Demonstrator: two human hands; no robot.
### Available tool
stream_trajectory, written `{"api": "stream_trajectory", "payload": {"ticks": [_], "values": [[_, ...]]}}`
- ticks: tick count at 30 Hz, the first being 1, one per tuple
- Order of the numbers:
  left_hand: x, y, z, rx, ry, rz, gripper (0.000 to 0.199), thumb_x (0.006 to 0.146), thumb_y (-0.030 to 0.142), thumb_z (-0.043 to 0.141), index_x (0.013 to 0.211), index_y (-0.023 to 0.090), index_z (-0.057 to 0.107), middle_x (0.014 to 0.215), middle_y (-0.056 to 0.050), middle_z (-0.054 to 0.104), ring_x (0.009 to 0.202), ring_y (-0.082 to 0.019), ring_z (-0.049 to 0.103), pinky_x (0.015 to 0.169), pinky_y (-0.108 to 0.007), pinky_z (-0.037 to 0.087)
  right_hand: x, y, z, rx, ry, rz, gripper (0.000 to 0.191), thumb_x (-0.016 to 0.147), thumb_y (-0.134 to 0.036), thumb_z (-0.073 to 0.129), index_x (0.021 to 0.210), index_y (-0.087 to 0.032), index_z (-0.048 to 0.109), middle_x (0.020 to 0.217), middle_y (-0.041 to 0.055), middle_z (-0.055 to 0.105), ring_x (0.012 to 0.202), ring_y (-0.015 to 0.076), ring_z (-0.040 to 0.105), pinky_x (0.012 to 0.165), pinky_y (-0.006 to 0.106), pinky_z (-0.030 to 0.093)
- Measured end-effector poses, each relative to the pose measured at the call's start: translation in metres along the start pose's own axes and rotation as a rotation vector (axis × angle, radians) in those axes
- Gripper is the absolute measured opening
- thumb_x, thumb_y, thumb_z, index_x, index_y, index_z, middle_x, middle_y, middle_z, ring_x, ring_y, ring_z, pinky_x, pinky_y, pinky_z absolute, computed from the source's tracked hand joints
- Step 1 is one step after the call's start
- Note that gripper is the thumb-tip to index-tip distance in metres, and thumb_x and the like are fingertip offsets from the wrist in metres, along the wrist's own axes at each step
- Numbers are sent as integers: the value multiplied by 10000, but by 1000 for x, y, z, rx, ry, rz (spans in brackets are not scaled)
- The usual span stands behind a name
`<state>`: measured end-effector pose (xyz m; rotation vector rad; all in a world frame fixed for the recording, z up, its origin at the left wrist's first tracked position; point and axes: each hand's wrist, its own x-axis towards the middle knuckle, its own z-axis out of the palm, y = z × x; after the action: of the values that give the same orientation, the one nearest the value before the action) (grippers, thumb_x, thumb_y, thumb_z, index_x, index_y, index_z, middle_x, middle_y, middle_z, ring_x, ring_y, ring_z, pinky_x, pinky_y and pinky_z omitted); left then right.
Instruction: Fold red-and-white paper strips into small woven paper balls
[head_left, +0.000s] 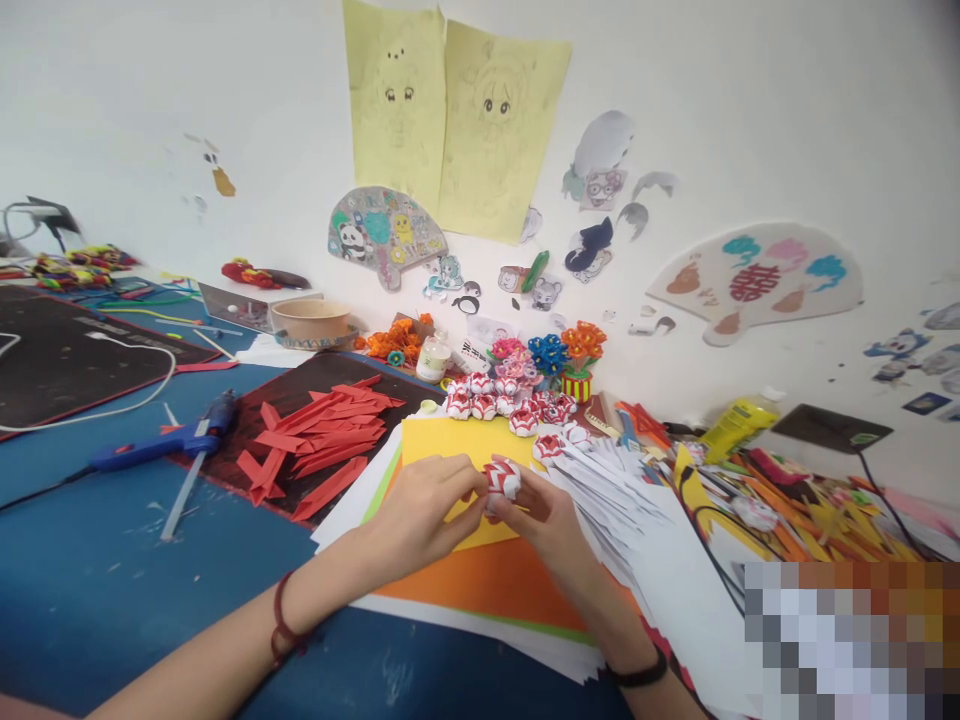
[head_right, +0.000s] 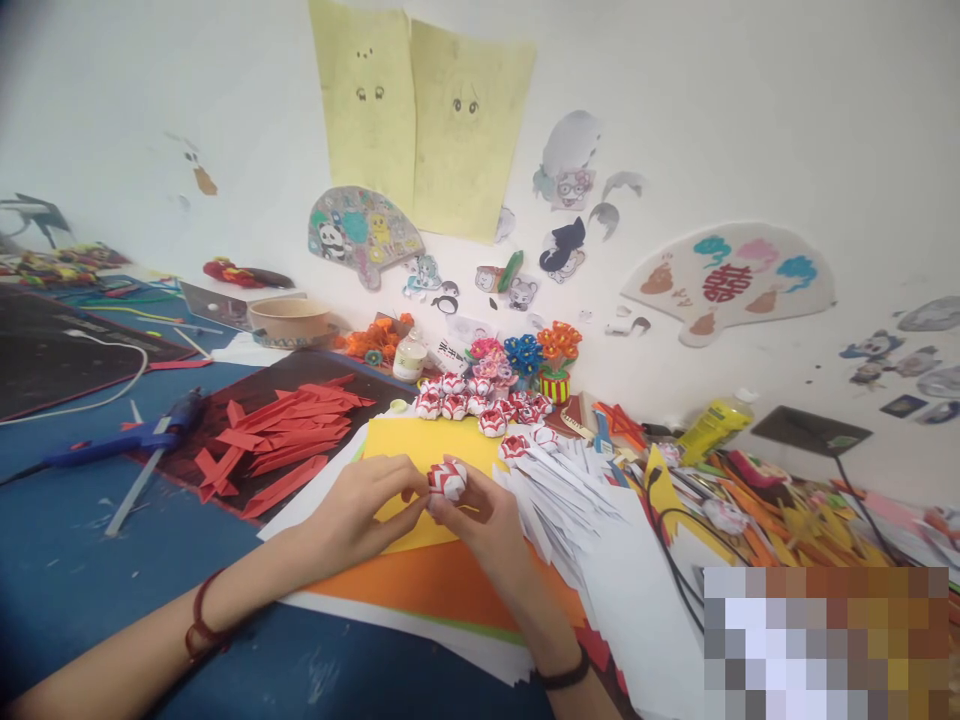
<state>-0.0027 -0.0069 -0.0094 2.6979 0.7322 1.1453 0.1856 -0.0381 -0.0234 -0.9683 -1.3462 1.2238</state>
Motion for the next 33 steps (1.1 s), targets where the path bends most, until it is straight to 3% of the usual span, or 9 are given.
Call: {"api": "stream_trajectory", "payload": {"ticks": [5,9,11,13,17,20,25,29,33], "values": [[-6,-2,11,307,112,250,168,958,135,448,847,152,572,671,-17,539,581,-136,426,561,-283,299,-1,5,6,34,82,-11,357,766,-341,780,1064,-190,653,932,41,677,800,181,634,704,310,537],[-10,-3,14,314,153,256,146,948,123,477,882,144,606,687,-29,577,596,-133,454,570,-286,299,0,6,5,50,121,-26,417,754,-329,792,1123,-207,639,958,40,697,816,185,647,713,310,551],[-9,-1,12,181,174,165,133,942,144,507,899,146,632,713,-33,614,611,-122,487,579,-271,320,-1,6,3,46,132,-29,431,758,-330,789,1143,-209,636,965,43,706,827,189,654,724,316,556],[-6,1,8,-41,154,-22,140,934,200,543,891,154,668,716,-24,634,586,-100,481,567,-247,333,-1,5,2,38,132,-39,408,769,-332,780,1133,-209,643,959,41,709,832,191,658,737,319,558],[7,6,-2,-551,4,-515,255,861,385,646,797,151,725,616,-2,612,493,-71,394,486,-218,280,-1,4,-1,65,113,-50,434,755,-329,792,1145,-213,643,981,40,711,847,192,660,761,332,566],[13,6,-4,-893,-56,-707,330,769,459,726,794,130,721,645,-20,648,529,-81,455,489,-207,294,0,3,-1,92,103,-46,489,739,-330,801,1182,-207,633,984,44,708,854,198,661,782,359,575],[13,3,-1,-1082,-95,-853,347,691,458,794,783,131,722,617,-10,641,502,-64,414,470,-197,241,0,4,-1,98,82,-47,492,727,-342,809,1174,-214,645,969,43,702,865,211,664,787,379,578],[12,4,0,-1080,-65,-799,294,676,404,815,766,136,734,673,-25,670,569,-88,480,524,-209,291,0,5,-1,102,88,-42,527,705,-344,827,1184,-223,643,978,45,700,892,224,664,787,381,575],[11,4,-1,-948,-33,-747,268,690,387,801,751,134,737,526,42,505,505,-62,323,489,-219,194,-1,6,-2,118,73,-52,522,718,-322,824,1196,-239,632,1013,39,696,934,217,658,803,358,567]]}}
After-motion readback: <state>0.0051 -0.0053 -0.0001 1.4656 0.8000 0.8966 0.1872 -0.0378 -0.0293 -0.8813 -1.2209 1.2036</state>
